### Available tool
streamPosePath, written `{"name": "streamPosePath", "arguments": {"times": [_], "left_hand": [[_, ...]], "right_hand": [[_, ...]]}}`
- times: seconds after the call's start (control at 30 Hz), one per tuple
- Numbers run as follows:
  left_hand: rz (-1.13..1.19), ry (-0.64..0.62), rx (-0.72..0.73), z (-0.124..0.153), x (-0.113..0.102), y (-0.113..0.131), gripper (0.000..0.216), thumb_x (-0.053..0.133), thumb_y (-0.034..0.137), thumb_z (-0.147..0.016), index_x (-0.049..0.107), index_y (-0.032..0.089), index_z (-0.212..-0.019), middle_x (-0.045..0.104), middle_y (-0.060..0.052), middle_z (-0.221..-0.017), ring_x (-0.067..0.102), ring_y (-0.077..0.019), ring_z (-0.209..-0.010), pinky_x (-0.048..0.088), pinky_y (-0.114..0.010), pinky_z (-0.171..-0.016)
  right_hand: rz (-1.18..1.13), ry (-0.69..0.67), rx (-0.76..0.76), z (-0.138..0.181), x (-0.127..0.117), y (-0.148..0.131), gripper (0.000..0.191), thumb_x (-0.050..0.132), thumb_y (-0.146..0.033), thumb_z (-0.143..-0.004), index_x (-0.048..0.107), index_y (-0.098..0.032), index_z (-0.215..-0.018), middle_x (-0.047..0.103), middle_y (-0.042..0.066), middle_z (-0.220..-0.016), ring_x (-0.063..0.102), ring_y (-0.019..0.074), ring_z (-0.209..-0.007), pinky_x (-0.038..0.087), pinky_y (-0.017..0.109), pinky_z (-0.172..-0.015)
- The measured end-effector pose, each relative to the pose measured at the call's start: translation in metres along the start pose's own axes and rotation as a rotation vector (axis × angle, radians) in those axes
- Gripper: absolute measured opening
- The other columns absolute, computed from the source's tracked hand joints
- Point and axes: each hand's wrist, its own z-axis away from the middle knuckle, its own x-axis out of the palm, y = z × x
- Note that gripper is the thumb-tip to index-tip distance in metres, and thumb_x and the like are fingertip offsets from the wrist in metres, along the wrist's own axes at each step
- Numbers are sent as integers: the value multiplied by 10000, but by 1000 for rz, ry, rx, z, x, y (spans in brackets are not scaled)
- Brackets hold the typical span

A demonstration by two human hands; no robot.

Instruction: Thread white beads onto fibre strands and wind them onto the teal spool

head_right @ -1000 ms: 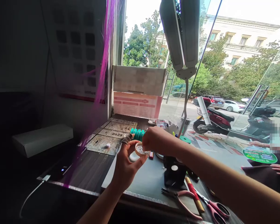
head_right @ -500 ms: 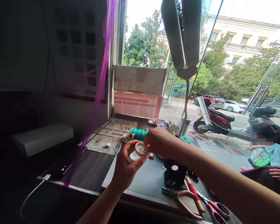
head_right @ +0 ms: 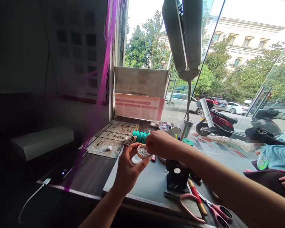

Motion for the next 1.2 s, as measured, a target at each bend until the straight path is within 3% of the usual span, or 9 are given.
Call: {"name": "streamPosePath", "arguments": {"times": [0.17,0.37,0.97,1.2], "left_hand": [[-10,21,-2,0,1,0,380,667,192,-660,481,193,-991,631,-31,-895,615,-183,-838,471,-313,-765],[-18,16,-15,0,2,0,379,671,197,-659,466,198,-977,619,-34,-923,608,-184,-866,467,-328,-793],[-10,1,-7,0,3,0,345,659,191,-668,460,201,-950,609,-28,-928,604,-178,-862,468,-319,-791],[-7,5,4,0,2,-1,357,661,187,-671,454,204,-961,605,-29,-946,602,-177,-873,463,-313,-798]], "right_hand": [[-194,-95,5,-3,-10,16,132,409,-214,-714,469,-178,-602,432,-25,-573,360,92,-551,283,228,-518],[-413,-77,138,-10,-4,43,137,381,-263,-738,410,-196,-622,379,-37,-558,369,105,-546,294,243,-514],[-128,35,135,-10,1,34,189,338,-271,-801,379,-197,-632,418,-13,-619,382,115,-596,283,236,-545],[3,56,126,-9,0,29,204,352,-242,-817,472,-185,-662,459,-4,-599,397,113,-568,277,225,-524]]}}
